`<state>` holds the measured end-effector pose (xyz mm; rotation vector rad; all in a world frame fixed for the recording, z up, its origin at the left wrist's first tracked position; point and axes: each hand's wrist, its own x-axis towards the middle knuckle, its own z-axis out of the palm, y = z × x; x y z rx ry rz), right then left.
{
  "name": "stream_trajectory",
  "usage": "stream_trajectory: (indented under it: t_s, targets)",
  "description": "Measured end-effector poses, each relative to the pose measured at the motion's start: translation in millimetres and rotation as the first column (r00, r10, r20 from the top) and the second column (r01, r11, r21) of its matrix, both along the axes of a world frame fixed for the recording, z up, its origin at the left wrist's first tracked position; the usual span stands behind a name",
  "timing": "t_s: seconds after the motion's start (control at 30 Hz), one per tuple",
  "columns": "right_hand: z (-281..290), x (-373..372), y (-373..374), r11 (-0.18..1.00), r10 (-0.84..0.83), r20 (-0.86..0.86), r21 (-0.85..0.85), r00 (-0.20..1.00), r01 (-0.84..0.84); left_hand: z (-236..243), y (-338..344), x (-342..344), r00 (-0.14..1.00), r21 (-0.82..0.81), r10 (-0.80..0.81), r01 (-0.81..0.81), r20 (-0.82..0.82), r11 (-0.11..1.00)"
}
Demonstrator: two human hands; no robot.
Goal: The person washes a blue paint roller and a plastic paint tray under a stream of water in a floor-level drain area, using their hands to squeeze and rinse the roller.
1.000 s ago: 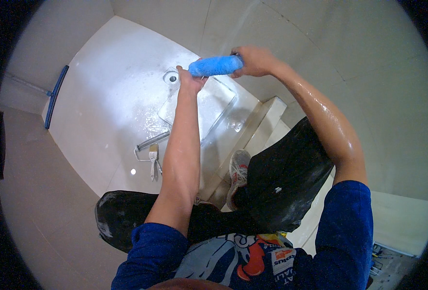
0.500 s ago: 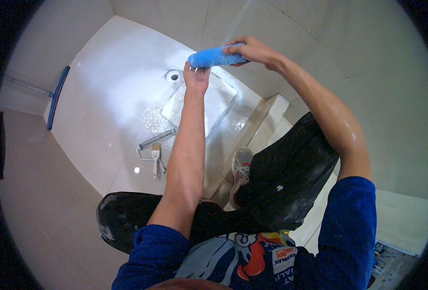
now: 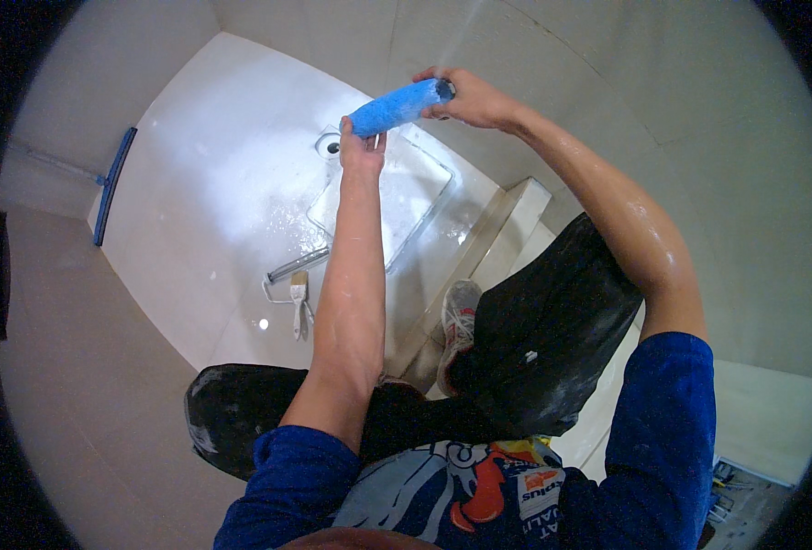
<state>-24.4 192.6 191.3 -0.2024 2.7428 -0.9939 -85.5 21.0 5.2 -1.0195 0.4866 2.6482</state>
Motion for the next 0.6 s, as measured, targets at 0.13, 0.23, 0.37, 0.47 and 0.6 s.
stream_trajectory:
  t_s: [0.13, 0.23, 0.37, 0.47, 0.6]
  targets:
    - [0, -3, -3, 0.980, 0.062, 0.023, 0.189, 0.998, -0.066, -2, -17, -8, 0.999, 0.010, -0.003, 0.003, 0.033, 1.000]
    - [0, 3, -9, 0.981, -0.004, 0.001, 0.192, 1.000, 0.003, 1, -21, -9, 1.000, -0.001, -0.011, 0.011, 0.015, 1.000]
    - [-2, -3, -4, 0.996, -0.075, 0.016, 0.049, 0.997, 0.074, 15, -15, -6, 0.998, -0.013, -0.056, 0.056, 0.015, 0.998]
    - [2, -2, -4, 0.985, -0.044, -0.071, 0.165, 0.997, 0.055, 28, -5, -2, 0.998, 0.059, -0.058, 0.057, 0.008, 0.997]
    - [5, 1, -24, 0.930, 0.068, -0.172, 0.368, 0.983, 0.000, 17, -5, -9, 0.990, 0.255, -0.034, 0.069, -0.139, 0.964]
